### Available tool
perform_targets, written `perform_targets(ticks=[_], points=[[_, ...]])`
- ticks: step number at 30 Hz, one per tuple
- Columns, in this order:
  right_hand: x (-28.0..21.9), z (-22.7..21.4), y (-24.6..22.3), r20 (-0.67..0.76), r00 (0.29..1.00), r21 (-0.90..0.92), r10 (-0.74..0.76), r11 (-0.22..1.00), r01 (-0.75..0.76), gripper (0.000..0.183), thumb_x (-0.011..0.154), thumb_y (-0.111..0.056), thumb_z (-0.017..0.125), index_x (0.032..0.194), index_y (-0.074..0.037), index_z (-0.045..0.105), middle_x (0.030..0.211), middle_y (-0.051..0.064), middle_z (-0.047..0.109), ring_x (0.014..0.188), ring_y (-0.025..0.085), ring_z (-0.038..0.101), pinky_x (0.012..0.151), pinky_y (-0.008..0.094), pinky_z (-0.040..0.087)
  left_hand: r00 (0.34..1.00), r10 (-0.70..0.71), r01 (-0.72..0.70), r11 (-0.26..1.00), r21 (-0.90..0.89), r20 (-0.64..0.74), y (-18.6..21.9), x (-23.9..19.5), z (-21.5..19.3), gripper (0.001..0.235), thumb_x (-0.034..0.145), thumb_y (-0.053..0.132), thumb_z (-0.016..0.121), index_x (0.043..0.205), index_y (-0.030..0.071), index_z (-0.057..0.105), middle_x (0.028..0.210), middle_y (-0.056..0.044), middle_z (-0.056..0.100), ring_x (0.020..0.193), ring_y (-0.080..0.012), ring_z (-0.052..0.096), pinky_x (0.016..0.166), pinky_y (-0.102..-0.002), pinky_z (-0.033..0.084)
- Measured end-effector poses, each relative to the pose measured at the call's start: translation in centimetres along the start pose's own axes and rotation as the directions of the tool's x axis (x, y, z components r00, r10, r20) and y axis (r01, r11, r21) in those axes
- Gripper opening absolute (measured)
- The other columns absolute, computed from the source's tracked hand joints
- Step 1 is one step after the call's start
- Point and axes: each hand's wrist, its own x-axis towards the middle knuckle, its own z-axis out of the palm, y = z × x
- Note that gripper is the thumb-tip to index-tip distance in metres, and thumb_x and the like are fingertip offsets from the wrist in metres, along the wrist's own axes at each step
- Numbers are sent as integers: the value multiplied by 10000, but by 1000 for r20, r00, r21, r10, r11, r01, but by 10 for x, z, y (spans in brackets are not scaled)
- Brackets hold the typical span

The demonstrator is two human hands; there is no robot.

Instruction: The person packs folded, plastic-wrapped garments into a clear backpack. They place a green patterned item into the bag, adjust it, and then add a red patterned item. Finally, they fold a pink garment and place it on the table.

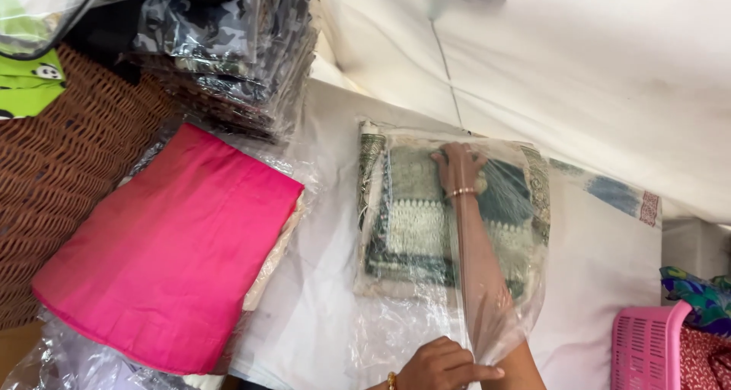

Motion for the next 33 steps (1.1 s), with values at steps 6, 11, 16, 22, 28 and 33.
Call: perform_targets(ticks=[6,11,16,22,28,33], points=[[3,-6,8,119,993,-73,6,997,3,336,1035,-441,553,1243,-213,686,1319,48,668,1213,266,585,1125,747,69,996,-20,27,997,-72,85,7,8,-13,468,955,18,667,1398,169,653,877,-38,582,817,-219,608,783,-364,480],[-40,-26,75,-235,969,-159,-73,987,36,329,956,-165,581,1270,-197,670,1334,74,638,1318,295,507,1095,727,172,993,12,-7,999,-44,117,-2,0,-3,513,910,17,679,1399,169,660,860,-37,575,797,-215,602,763,-359,473],[-44,-19,85,-232,952,-175,201,954,-244,437,872,-9,577,1263,-183,668,1370,44,596,1386,295,486,1103,647,297,991,22,-17,999,-33,131,-5,-1,3,524,889,16,676,1393,158,657,875,-37,583,806,-217,608,767,-360,472],[-66,-32,45,-200,931,-311,306,881,-356,158,950,-230,676,1074,-311,730,1321,53,596,1292,261,541,1068,440,496,992,0,-3,1000,26,125,-20,-10,20,474,905,20,695,1352,176,711,825,-22,578,759,-191,606,712,-333,458],[-63,-41,35,-16,782,-175,624,768,-616,212,1005,-358,611,1205,-373,681,953,136,716,917,321,692,806,486,528,992,-8,9,1000,-12,126,-20,-3,18,358,950,124,678,1302,163,727,799,-25,569,744,-197,618,706,-341,474],[-80,-19,25,-376,697,191,611,787,-587,230,940,-384,678,1150,-294,704,867,165,741,820,394,715,726,505,541,997,-33,37,998,-55,76,-26,-14,21,264,985,223,683,1230,156,753,855,-28,635,823,-209,678,772,-346,536]])
